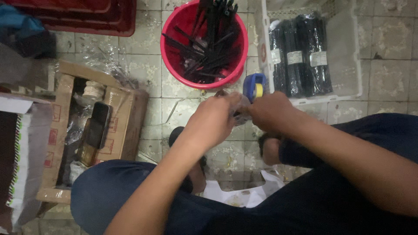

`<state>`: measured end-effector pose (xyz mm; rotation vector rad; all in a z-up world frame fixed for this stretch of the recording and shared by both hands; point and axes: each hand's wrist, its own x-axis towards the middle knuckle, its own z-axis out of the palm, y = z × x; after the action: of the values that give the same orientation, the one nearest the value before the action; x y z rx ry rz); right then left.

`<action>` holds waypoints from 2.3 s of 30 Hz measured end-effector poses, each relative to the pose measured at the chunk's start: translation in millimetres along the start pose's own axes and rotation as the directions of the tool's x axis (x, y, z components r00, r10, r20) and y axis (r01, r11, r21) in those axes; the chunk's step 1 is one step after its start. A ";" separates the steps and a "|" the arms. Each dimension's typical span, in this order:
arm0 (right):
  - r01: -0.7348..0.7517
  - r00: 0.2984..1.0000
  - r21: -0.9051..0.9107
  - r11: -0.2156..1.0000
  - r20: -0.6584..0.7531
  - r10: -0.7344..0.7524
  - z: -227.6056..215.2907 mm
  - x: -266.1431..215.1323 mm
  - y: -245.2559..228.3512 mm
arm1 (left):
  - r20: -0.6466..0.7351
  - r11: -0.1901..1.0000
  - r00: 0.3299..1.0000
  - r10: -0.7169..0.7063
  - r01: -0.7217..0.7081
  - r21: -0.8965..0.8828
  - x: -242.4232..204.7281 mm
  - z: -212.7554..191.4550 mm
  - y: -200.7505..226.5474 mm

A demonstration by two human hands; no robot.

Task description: The person picks up several black rods from a red bucket and places them inside clear plastic bags, سپس seals the bags with blue tape.

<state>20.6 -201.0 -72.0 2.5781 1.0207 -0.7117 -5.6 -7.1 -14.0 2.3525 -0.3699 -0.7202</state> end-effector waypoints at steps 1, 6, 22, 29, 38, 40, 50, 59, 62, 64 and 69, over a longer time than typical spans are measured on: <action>-0.003 1.000 0.000 1.000 -0.003 0.003 -10.5 -5.5 -1.2 | 0.000 1.000 1.000 0.003 -0.003 0.003 -0.4 0.1 0.4; 0.044 0.998 0.082 0.996 0.049 -0.048 -44.5 -14.0 -1.4 | -0.036 0.999 0.999 -0.028 0.027 -0.041 -9.1 -23.5 22.0; 0.127 0.963 0.177 0.976 -0.257 -0.079 13.4 19.9 6.4 | -0.070 1.000 0.997 -0.019 0.018 -0.016 2.5 -15.8 13.5; 0.134 0.968 0.273 0.953 -0.244 -0.067 2.8 14.8 19.6 | -0.162 0.999 0.986 -0.027 0.022 -0.034 -7.4 -31.1 16.6; 0.187 0.916 0.236 0.954 -0.392 -0.083 -75.2 -33.7 25.3 | -0.290 0.993 0.955 -0.066 0.035 -0.110 -7.3 -33.8 -8.1; 0.229 0.881 0.237 0.944 -0.463 -0.098 -70.7 -32.1 25.9 | -0.272 0.993 0.959 -0.084 0.059 -0.099 -5.5 -32.1 -7.7; 0.269 0.856 0.220 0.938 -0.500 -0.128 -61.6 -26.9 26.2 | -0.266 0.986 0.962 -0.059 0.015 -0.164 -7.7 -28.2 -3.9; 0.179 0.915 0.201 0.963 -0.393 -0.089 -66.5 -26.9 29.8 | -0.310 0.983 0.951 0.007 -0.064 -0.174 -7.5 -27.6 9.9; 0.200 0.922 0.186 0.962 -0.368 -0.120 -57.7 -28.1 33.8 | -0.297 0.986 0.954 0.028 -0.076 -0.151 -1.0 -14.6 -5.2; 0.193 0.931 0.196 0.961 -0.347 -0.116 -52.7 -27.2 35.9 | -0.286 0.994 0.958 0.017 -0.048 -0.103 2.0 -10.1 -12.1; 0.252 0.886 0.170 0.953 -0.436 -0.157 -50.7 -29.1 33.3 | -0.279 0.990 0.960 0.003 -0.042 -0.134 -9.0 -27.2 11.0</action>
<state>42.8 -219.6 -11.3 2.9252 1.4362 -0.3306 2.1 2.1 14.2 2.2720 -0.2150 -0.3819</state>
